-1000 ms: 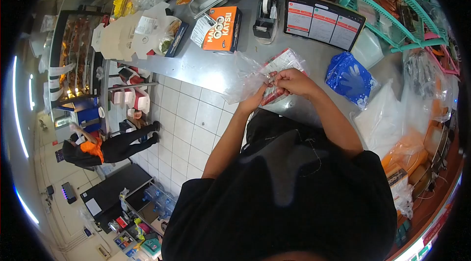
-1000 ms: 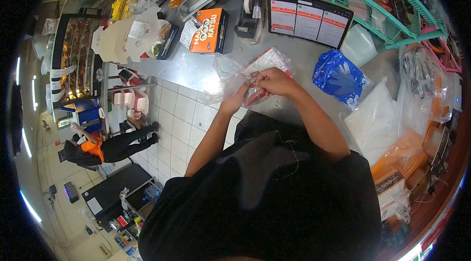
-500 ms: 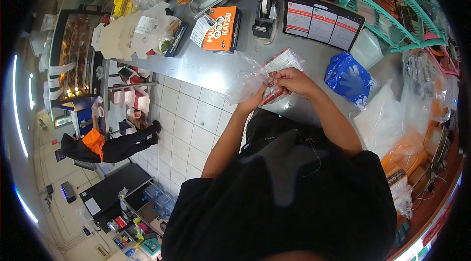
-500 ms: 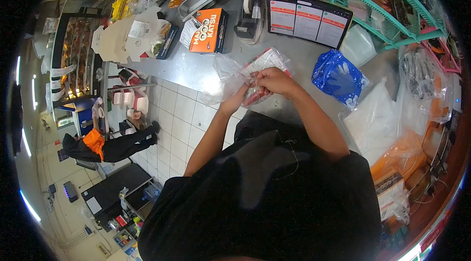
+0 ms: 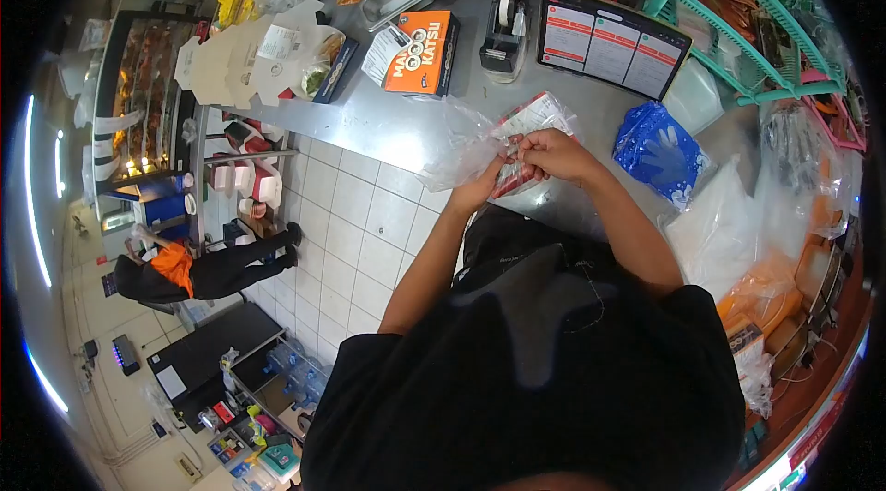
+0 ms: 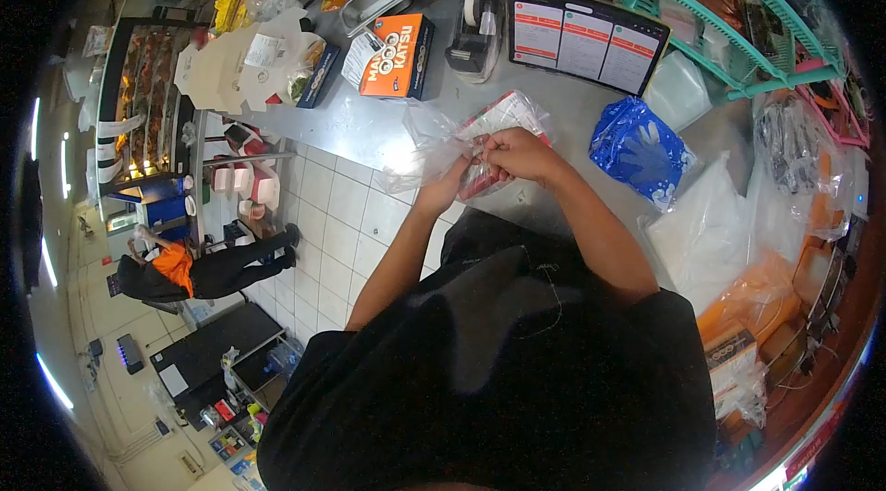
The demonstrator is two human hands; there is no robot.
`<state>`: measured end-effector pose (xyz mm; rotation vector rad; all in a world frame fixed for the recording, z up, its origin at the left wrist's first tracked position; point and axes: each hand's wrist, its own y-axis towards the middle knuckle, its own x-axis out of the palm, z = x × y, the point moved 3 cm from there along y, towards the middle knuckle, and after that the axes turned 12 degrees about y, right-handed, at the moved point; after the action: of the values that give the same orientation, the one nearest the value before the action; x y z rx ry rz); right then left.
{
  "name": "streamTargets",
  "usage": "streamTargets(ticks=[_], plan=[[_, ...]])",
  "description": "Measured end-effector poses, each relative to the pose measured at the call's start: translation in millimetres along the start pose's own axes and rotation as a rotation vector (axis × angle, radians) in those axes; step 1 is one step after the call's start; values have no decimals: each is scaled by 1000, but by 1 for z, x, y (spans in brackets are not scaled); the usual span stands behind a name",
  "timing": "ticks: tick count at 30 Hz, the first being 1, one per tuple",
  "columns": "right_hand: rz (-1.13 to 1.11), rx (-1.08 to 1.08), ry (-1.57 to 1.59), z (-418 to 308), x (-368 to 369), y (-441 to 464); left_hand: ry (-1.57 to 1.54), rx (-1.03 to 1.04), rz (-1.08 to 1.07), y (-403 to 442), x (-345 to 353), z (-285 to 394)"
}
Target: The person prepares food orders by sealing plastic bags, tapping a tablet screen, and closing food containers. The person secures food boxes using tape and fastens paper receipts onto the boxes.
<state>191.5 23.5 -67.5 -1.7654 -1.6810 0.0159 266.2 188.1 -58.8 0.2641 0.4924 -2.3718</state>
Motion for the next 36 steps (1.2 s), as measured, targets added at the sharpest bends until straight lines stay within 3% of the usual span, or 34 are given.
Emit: streamTargets(ticks=[7,13,20,27,30,36], plan=[[22,55,29,0,-1,1,42,-103,-54,3,0,-12],[80,43,45,3,-2,1,81,-35,7,3,-2,-23],[143,-97,-23,10,2,-4,-16,-24,37,2,0,-8],[139,-32,33,6,2,-4,-218,-62,23,3,4,-5],[141,-28,42,8,2,-3,-55,-60,12,4,0,-10],[117,-21,29,1,4,-5,-17,-40,12,2,1,-5]])
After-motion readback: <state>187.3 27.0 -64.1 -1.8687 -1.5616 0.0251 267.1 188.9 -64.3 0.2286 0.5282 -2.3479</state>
